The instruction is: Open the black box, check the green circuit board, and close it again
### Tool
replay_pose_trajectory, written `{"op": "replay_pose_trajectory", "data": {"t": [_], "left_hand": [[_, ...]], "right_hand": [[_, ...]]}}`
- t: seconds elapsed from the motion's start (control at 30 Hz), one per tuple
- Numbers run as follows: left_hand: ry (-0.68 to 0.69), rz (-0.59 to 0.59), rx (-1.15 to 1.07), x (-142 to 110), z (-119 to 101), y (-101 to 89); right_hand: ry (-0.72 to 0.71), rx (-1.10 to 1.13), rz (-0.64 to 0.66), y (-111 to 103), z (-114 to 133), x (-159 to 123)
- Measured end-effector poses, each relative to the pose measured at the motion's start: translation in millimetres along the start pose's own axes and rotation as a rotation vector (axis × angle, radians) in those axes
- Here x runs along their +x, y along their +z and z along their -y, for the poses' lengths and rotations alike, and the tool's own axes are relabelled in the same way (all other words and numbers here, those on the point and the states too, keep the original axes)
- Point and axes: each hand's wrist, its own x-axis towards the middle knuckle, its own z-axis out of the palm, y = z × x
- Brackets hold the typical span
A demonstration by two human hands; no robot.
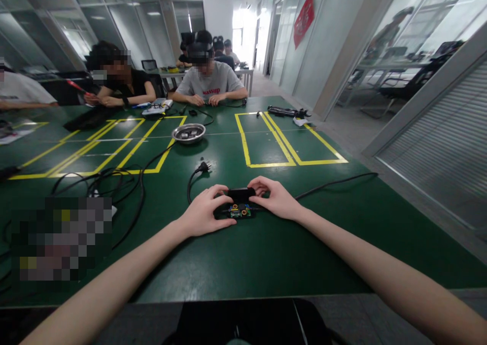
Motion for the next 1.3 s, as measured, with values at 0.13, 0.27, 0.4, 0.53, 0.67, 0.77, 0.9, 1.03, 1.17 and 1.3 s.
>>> {"op": "replay_pose_trajectory", "data": {"t": [0.13,0.27,0.4,0.53,0.67,0.77,0.9,1.03,1.17,1.3], "left_hand": [[-0.015,-0.032,-0.083,-1,1,-0.3],[-0.054,-0.029,-0.066,0,0,-1.3],[-0.070,-0.030,-0.021,1,0,-2.1],[-0.074,-0.028,0.009,0,0,-3.2],[-0.057,-0.026,0.044,0,0,-3.5],[-0.045,-0.040,0.045,0,0,-2.9],[-0.036,-0.066,0.040,0,-2,-2.1],[-0.014,-0.068,0.050,0,-1,-2.2],[0.015,-0.044,0.055,0,-1,-3.0],[0.040,-0.037,0.059,1,-2,-3.9]], "right_hand": [[0.051,0.140,-0.011,3,3,-1],[0.052,0.157,-0.024,6,2,-2],[0.043,0.147,-0.035,9,1,-3],[0.021,0.122,-0.037,11,2,-2],[0.023,0.129,-0.050,12,1,-2],[0.032,0.133,-0.046,12,0,-2],[0.038,0.149,-0.054,11,0,-2],[0.045,0.147,-0.045,10,0,-1],[0.040,0.120,-0.007,8,1,-1],[-0.013,0.064,0.043,3,5,-3]]}}
